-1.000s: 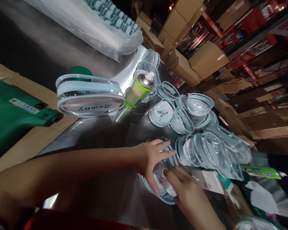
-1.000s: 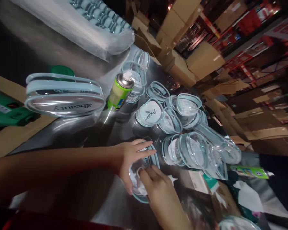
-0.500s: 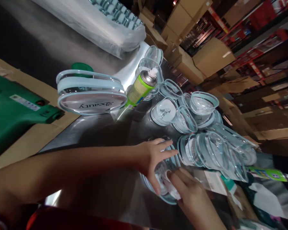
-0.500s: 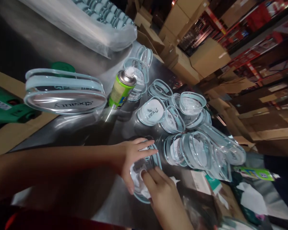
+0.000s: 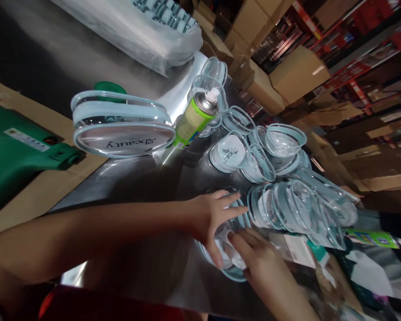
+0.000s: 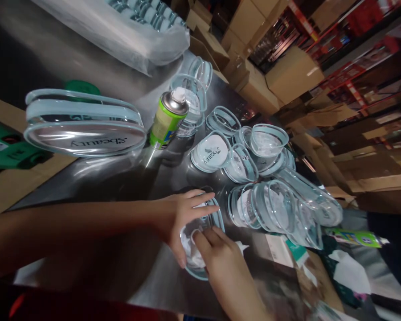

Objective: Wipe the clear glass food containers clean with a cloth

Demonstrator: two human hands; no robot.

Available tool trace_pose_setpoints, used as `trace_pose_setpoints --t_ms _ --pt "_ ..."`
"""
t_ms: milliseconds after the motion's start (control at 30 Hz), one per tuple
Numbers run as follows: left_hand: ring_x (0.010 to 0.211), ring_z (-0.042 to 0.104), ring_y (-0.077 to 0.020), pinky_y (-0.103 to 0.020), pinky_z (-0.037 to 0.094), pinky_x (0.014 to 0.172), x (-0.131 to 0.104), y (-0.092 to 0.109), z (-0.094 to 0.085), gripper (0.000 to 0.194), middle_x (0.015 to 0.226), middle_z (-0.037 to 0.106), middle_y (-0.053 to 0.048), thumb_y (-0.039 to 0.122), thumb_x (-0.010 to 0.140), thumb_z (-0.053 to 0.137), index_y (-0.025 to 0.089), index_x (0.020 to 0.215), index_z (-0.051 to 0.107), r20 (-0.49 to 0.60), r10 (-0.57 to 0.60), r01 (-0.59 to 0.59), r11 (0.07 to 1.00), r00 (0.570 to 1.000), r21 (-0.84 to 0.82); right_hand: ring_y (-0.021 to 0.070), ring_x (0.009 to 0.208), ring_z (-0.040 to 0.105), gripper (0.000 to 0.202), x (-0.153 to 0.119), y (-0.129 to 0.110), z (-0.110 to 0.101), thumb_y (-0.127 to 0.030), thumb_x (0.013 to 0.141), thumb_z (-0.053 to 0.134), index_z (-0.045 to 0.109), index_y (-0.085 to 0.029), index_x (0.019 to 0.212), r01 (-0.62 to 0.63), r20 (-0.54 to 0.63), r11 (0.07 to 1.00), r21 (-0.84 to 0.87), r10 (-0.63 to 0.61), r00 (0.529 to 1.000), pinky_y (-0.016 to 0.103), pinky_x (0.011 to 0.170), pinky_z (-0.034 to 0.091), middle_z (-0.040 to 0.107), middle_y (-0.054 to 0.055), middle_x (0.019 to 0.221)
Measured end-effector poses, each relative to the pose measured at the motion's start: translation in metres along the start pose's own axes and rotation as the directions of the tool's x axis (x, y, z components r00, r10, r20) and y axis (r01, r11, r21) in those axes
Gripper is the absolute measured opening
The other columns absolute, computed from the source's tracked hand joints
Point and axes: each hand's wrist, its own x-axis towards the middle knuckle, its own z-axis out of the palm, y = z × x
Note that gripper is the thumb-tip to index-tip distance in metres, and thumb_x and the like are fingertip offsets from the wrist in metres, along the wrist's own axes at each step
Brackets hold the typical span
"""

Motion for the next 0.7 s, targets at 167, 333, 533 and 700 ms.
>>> trace_pose_setpoints --t_ms 167,333,533,700 --pt "0.140 0.014 -0.0497 -0.059 0.021 0.112 0.000 0.003 -0.004 0.133 0.155 0.016 -0.026 0.074 0.042 0.075 0.011 0.148 0.027 0.029 -0.031 0.031 0.999 0.999 -0.008 0.0191 0.067 0.055 0.048 -0.005 -0.005 0.002 0.008 0.056 0.036 0.054 -0.021 0.089 -0.024 -0.034 1.000 -0.002 0.024 0.999 0.026 0.056 0.039 0.059 0.001 0.073" --pt "0.141 0.013 -0.0477 -0.058 0.019 0.113 0.001 0.004 -0.006 0.136 0.155 0.015 -0.026 0.072 0.037 0.078 0.010 0.148 0.027 0.046 -0.042 0.044 0.999 0.998 -0.028 0.0208 0.076 0.055 0.042 -0.018 -0.013 0.009 0.004 0.065 0.041 0.053 -0.018 0.098 -0.037 -0.137 0.999 -0.026 0.033 0.990 0.029 0.065 0.046 0.062 0.006 0.086" --pt "0.141 0.014 -0.0477 -0.057 0.021 0.113 0.000 0.006 -0.008 0.133 0.156 0.014 -0.023 0.072 0.040 0.078 0.012 0.148 0.027 0.052 -0.063 0.065 0.998 0.997 -0.024 0.0166 0.066 0.058 0.017 -0.022 -0.010 0.015 -0.010 0.083 0.046 0.054 -0.020 0.094 -0.158 -0.254 0.968 0.194 0.205 0.945 0.024 0.057 0.047 0.060 0.002 0.075" --pt "0.140 0.014 -0.0485 -0.059 0.021 0.112 0.000 0.004 -0.006 0.134 0.156 0.014 -0.025 0.075 0.041 0.075 0.011 0.148 0.026 0.050 -0.041 0.042 0.999 0.998 -0.017 0.0124 0.056 0.058 0.011 -0.035 -0.002 0.019 -0.032 0.081 0.065 0.062 -0.022 0.083 -0.509 -0.191 0.635 0.581 0.714 0.673 0.019 0.051 0.048 0.063 -0.002 0.068"
